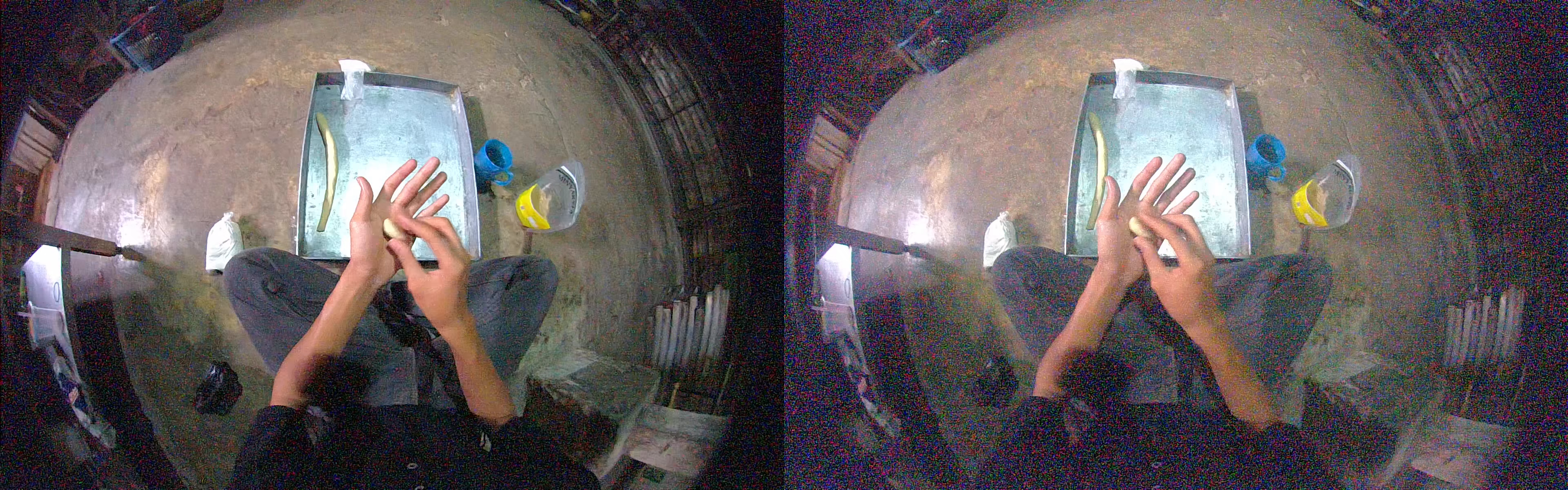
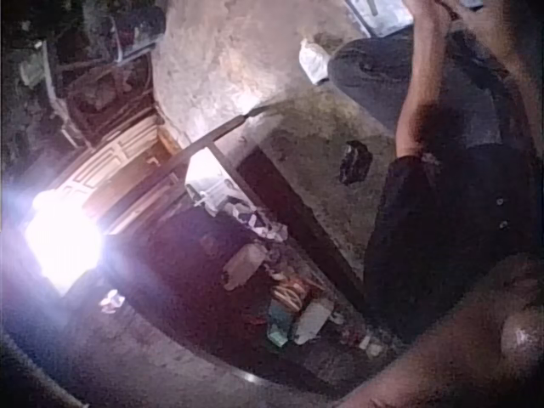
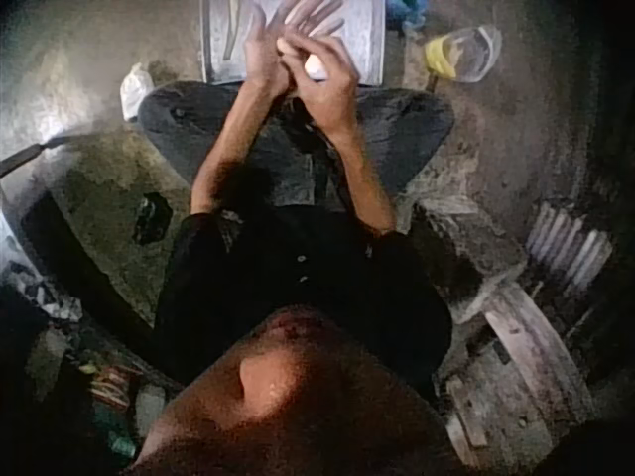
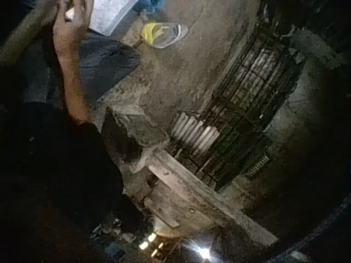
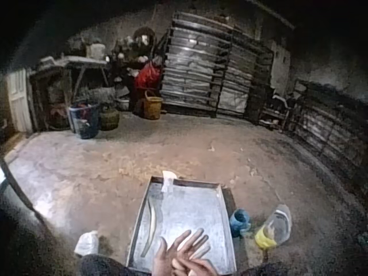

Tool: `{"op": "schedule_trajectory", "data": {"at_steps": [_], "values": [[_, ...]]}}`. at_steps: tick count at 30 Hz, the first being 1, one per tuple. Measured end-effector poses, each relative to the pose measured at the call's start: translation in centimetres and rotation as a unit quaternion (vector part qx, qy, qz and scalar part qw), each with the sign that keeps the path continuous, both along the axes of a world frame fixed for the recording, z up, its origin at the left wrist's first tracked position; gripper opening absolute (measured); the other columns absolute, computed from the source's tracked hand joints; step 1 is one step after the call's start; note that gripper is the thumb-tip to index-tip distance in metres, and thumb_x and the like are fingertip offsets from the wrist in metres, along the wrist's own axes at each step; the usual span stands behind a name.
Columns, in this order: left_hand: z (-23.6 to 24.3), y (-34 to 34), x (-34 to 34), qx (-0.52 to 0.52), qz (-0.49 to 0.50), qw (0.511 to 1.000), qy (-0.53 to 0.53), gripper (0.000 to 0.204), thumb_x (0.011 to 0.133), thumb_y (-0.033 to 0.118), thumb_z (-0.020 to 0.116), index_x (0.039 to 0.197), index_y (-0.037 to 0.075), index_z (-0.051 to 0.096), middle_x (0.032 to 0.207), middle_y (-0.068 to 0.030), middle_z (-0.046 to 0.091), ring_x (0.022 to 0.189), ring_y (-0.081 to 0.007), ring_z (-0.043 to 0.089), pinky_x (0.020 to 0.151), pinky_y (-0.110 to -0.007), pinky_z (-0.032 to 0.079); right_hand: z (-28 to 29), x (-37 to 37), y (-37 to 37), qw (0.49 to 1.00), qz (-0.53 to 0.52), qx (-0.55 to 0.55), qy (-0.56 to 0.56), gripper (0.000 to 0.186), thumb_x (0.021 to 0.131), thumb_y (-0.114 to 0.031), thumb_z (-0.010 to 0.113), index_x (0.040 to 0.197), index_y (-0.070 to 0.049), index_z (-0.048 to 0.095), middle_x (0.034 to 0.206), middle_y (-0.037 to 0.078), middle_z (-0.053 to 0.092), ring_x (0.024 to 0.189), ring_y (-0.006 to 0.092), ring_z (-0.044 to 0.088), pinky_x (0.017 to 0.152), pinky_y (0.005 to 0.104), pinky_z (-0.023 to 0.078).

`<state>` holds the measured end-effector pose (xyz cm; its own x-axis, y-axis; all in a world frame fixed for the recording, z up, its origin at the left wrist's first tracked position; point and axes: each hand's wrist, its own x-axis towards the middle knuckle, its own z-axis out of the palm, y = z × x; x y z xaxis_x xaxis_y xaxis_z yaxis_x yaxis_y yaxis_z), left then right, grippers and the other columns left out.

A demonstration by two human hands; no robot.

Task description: The person shapes pieces of dough by hand on a metal tray, pinching portions from a long dough roll and rolling them into small balls. They then flatten the dough balls into discs and place them at the edge of the tray.

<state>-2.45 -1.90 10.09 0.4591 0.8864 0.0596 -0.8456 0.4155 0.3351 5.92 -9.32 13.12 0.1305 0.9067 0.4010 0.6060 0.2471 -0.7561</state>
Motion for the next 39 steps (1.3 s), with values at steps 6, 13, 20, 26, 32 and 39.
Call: {"op": "schedule_trajectory", "data": {"at_steps": [6,13,20,26,32,39], "values": [[1.1,-0.3,-0.5,-0.04,-0.03,0.993,-0.109,0.091,0.097,0.073,0.03,0.156,0.003,0.023,0.162,-0.0243,0.025,0.149,-0.0451,0.025,0.123,-0.058,0.022,0.5,0.1,-1.1,0.997,-0.015,0.021,-0.071,0.044,0.08,-0.016,0.082,0.121,-0.009,0.069,0.12,0.01,0.059,0.11,0.0309,0.057,0.096,0.0419,0.048],[1.3,-0.4,-0.8,0.004,-0.05,0.985,-0.166,0.109,0.084,0.086,0.041,0.155,0.005,0.028,0.163,-0.0275,0.021,0.15,-0.0477,0.018,0.123,-0.063,0.017,0.2,-1.0,-1.6,0.993,-0.043,0.034,-0.103,0.045,0.078,-0.024,0.085,0.12,-0.013,0.072,0.119,0.011,0.057,0.11,0.0313,0.055,0.095,0.0445,0.046],[1.2,-0.1,-0.9,-0.031,-0.043,0.98,-0.191,0.106,0.086,0.084,0.042,0.154,0.003,0.029,0.163,-0.0286,0.019,0.15,-0.0485,0.017,0.123,-0.063,0.017,-1.8,-1.2,-1.0,0.984,-0.05,0.092,-0.144,0.043,0.075,-0.02,0.086,0.116,-0.014,0.074,0.123,0.011,0.058,0.111,0.0292,0.054,0.096,0.043,0.044],[1.2,0.2,-1.1,-0.034,-0.035,0.983,-0.175,0.102,0.088,0.081,0.041,0.153,0.003,0.03,0.163,-0.0275,0.02,0.151,-0.0474,0.018,0.124,-0.062,0.016,-1.4,-1.1,-0.7,0.993,-0.036,0.059,-0.095,0.042,0.076,-0.023,0.086,0.116,-0.014,0.074,0.122,0.01,0.056,0.114,0.0309,0.053,0.098,0.0451,0.042],[0.8,0.2,-1.0,-0.034,-0.029,0.982,-0.181,0.1,0.089,0.08,0.041,0.153,0.004,0.03,0.163,-0.0268,0.02,0.15,-0.0473,0.019,0.123,-0.063,0.016,-2.3,-0.2,-0.5,0.993,-0.01,0.059,-0.099,0.044,0.075,-0.023,0.087,0.116,-0.013,0.073,0.123,0.011,0.057,0.115,0.0315,0.053,0.099,0.045,0.042],[1.0,0.2,-1.0,-0.04,-0.026,0.981,-0.187,0.098,0.09,0.08,0.04,0.151,0.003,0.033,0.162,-0.0285,0.022,0.15,-0.0476,0.019,0.123,-0.063,0.016,-1.5,-0.7,-0.5,0.99,-0.026,0.069,-0.121,0.043,0.077,-0.025,0.086,0.116,-0.013,0.073,0.124,0.011,0.058,0.116,0.032,0.054,0.1,0.0461,0.042]]}}
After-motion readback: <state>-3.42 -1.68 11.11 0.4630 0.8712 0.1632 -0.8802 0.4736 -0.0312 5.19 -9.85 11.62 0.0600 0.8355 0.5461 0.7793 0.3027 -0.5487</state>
